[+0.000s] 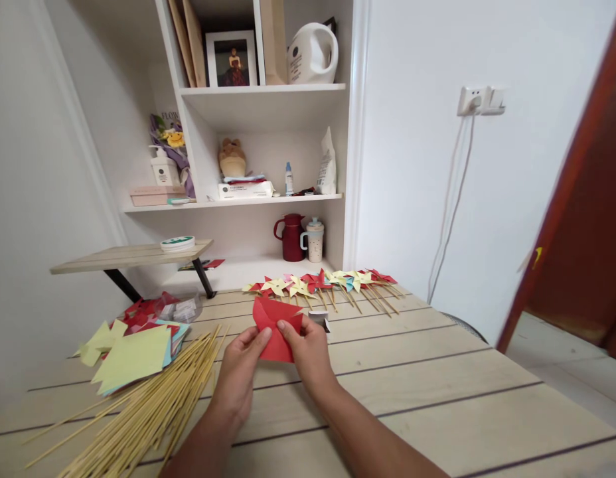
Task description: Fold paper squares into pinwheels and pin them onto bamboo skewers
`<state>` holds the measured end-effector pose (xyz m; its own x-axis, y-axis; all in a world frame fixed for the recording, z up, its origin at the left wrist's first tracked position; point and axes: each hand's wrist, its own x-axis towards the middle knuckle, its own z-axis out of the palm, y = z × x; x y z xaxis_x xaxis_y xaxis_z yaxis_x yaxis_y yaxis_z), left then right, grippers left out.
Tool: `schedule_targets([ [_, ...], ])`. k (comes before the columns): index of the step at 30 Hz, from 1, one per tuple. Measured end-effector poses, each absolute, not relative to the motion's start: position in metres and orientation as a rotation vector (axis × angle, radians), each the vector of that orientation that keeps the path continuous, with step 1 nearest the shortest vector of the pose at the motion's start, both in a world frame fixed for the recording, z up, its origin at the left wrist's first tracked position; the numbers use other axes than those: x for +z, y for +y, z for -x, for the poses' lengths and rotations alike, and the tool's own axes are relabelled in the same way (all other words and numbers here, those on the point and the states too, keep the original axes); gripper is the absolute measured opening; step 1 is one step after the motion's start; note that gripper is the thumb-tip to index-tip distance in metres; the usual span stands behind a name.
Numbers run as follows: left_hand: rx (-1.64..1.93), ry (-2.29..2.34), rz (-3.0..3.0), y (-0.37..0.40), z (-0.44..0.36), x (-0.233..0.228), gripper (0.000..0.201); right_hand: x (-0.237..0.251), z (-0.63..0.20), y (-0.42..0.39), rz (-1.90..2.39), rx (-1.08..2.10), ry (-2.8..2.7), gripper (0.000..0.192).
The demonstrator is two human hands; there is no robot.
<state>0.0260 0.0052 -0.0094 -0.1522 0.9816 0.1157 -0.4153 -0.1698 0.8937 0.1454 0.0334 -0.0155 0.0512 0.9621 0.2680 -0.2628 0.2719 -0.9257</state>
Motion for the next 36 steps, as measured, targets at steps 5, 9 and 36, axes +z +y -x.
schedule_targets([
  [5,1.56,0.865,-0.872,0.011,-0.023,-0.013,0.04,-0.016,-0.147,0.036,0.801,1.142,-1.099,0.039],
  [9,1.582,0.831,-0.863,0.012,-0.024,-0.009,0.043,-0.017,-0.146,0.035,0.799,1.148,-1.147,0.039],
  [36,1.651,0.974,-0.775,0.008,-0.008,-0.006,0.04,0.0,-0.167,0.024,0.726,1.212,-1.702,0.057],
])
